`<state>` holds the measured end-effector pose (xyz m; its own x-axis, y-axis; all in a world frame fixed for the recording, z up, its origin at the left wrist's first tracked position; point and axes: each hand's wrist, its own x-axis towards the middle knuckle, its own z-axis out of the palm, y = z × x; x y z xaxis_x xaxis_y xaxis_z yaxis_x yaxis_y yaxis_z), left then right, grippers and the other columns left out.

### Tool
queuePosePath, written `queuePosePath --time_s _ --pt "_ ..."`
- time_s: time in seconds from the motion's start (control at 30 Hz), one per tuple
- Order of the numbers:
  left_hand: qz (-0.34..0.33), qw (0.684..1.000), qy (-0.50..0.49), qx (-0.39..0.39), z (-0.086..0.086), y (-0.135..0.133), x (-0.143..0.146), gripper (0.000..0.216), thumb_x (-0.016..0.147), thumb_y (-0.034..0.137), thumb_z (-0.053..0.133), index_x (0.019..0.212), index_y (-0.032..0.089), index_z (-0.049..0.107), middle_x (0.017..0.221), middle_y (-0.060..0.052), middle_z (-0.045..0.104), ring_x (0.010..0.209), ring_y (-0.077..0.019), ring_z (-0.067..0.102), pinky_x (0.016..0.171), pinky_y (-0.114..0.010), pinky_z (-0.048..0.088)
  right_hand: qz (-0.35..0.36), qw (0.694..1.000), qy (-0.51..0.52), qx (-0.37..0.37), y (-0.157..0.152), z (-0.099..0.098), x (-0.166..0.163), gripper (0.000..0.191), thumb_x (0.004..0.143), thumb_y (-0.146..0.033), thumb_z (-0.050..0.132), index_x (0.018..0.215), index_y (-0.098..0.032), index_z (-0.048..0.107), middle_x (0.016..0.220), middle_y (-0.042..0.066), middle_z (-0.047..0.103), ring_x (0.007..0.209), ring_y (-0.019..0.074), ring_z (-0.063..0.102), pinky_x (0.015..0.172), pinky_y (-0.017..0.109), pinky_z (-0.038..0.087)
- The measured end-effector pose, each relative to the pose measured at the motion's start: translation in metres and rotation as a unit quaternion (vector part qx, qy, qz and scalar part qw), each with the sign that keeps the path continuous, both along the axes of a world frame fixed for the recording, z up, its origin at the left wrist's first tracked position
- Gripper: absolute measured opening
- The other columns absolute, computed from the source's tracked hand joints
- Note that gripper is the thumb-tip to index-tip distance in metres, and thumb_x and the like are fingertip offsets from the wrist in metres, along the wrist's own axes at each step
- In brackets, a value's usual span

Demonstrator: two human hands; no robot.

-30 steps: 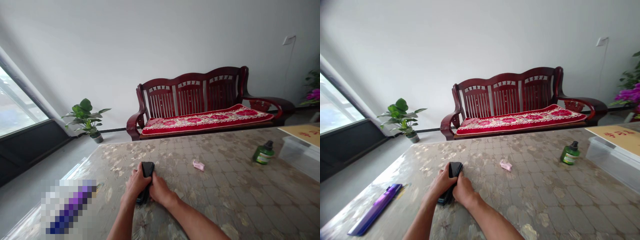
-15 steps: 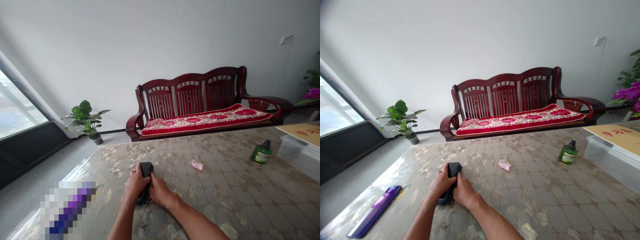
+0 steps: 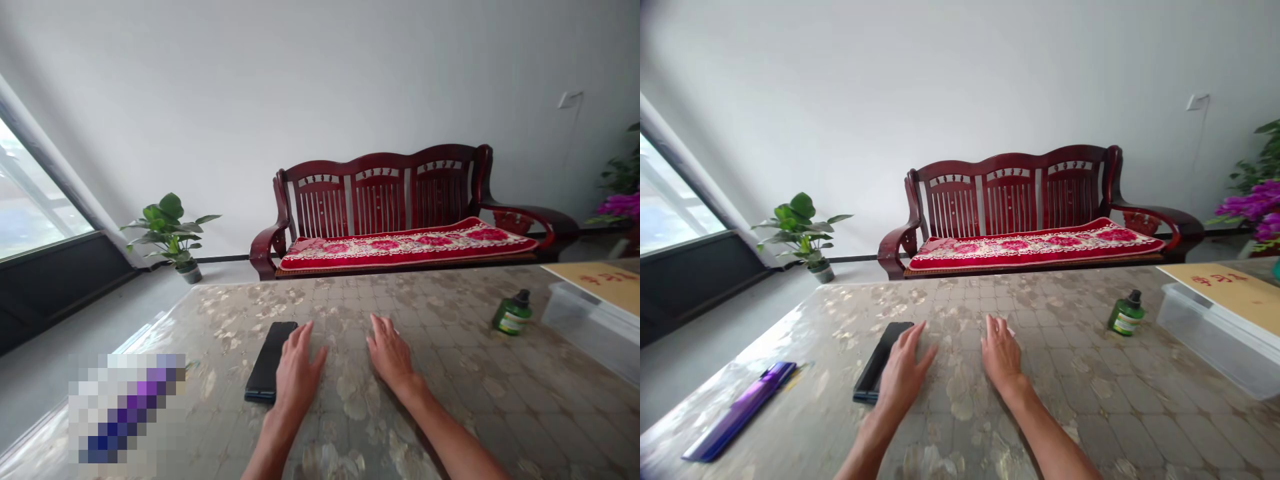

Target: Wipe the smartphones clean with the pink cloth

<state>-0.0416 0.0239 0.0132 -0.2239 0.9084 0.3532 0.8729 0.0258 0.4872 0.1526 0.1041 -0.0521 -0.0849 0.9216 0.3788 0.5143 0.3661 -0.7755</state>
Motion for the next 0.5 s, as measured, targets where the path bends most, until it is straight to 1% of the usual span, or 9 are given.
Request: queuePosePath --time_s 0.1,0.2,0.27,0.3,0.37,0.4,0.43,0.47,0.5 --pt "-0.104 0.989 -0.105 -0.01 -0.022 0.002 0.038 0.046 0.083 0.026 0.056 0.129 0.021 0.057 0.124 -0.009 0.06 0.114 -0.0254 0.057 0.099 -0.037 0.045 -0.001 1.0 0.01 -0.007 0.007 -0.001 0.018 0.034 0.084 -0.023 0.053 0.115 -0.027 0.066 0.099 0.006 0.067 0.091 0.0226 0.063 0.082 0.036 0.052" --pt "-0.146 0.968 -0.205 -0.014 -0.04 0.01 0.069 0.049 0.082 0.023 0.053 0.131 0.02 0.057 0.125 -0.011 0.06 0.109 -0.0249 0.061 0.092 -0.037 0.049 -0.004 0.999 0.028 -0.015 0.005 0.003 0.032 0.023 0.082 -0.027 0.052 0.093 -0.024 0.071 0.089 0.006 0.069 0.085 0.0221 0.064 0.081 0.036 0.052" --pt "-0.162 0.945 -0.281 -0.032 -0.045 0.018 0.085 0.05 0.085 0.026 0.051 0.134 0.019 0.054 0.129 -0.013 0.059 0.107 -0.0247 0.061 0.088 -0.036 0.052 -0.003 0.999 0.048 -0.022 0.0 0.008 0.04 0.023 0.081 -0.029 0.051 0.085 -0.023 0.072 0.087 0.006 0.07 0.084 0.022 0.065 0.082 0.036 0.052" --pt "-0.165 0.933 -0.318 -0.04 -0.045 0.022 0.091 0.049 0.086 0.029 0.051 0.134 0.019 0.055 0.129 -0.013 0.059 0.108 -0.0252 0.061 0.089 -0.037 0.051 -0.001 0.998 0.057 -0.023 -0.003 0.011 0.043 0.024 0.081 -0.031 0.05 0.084 -0.022 0.072 0.087 0.006 0.071 0.084 0.0218 0.066 0.082 0.036 0.052" --pt "-0.166 0.909 -0.378 -0.046 -0.042 0.03 0.104 0.046 0.089 0.039 0.052 0.13 0.019 0.058 0.128 -0.013 0.06 0.117 -0.0261 0.056 0.1 -0.038 0.044 0.011 0.994 0.099 -0.042 -0.01 0.019 0.048 0.027 0.081 -0.036 0.051 0.086 -0.021 0.072 0.086 0.006 0.072 0.08 0.0208 0.066 0.076 0.033 0.053" --pt "-0.177 0.896 -0.405 -0.052 -0.039 0.033 0.109 0.046 0.09 0.045 0.052 0.126 0.019 0.061 0.125 -0.012 0.062 0.119 -0.0264 0.055 0.104 -0.038 0.04 0.02 0.988 0.138 -0.065 -0.014 0.023 0.051 0.028 0.081 -0.039 0.052 0.087 -0.02 0.072 0.083 0.006 0.072 0.075 0.0198 0.066 0.07 0.031 0.053" --pt "-0.195 0.873 -0.442 -0.065 -0.038 0.036 0.115 0.048 0.09 0.05 0.052 0.123 0.018 0.063 0.121 -0.012 0.065 0.118 -0.0266 0.055 0.104 -0.038 0.04 0.028 0.977 0.188 -0.094 -0.017 0.026 0.053 0.03 0.08 -0.042 0.055 0.087 -0.019 0.072 0.08 0.005 0.072 0.068 0.0183 0.064 0.062 0.029 0.052" --pt "-0.218 0.84 -0.488 -0.093 -0.036 0.037 0.12 0.051 0.09 0.056 0.052 0.122 0.017 0.063 0.117 -0.012 0.067 0.114 -0.0268 0.058 0.101 -0.039 0.043 0.031 0.961 0.243 -0.125 -0.02 0.03 0.055 0.031 0.077 -0.045 0.059 0.087 -0.018 0.072 0.075 0.004 0.071 0.059 0.0162 0.06 0.055 0.026 0.048" --pt "-0.237 0.8 -0.536 -0.128 -0.036 0.039 0.124 0.055 0.088 0.06 0.053 0.121 0.016 0.063 0.111 -0.012 0.068 0.105 -0.0265 0.062 0.093 -0.039 0.049 0.029 0.942 0.297 -0.155 -0.022 0.032 0.057 0.032 0.073 -0.046 0.064 0.086 -0.018 0.072 0.069 0.003 0.069 0.053 0.014 0.055 0.048 0.024 0.044"
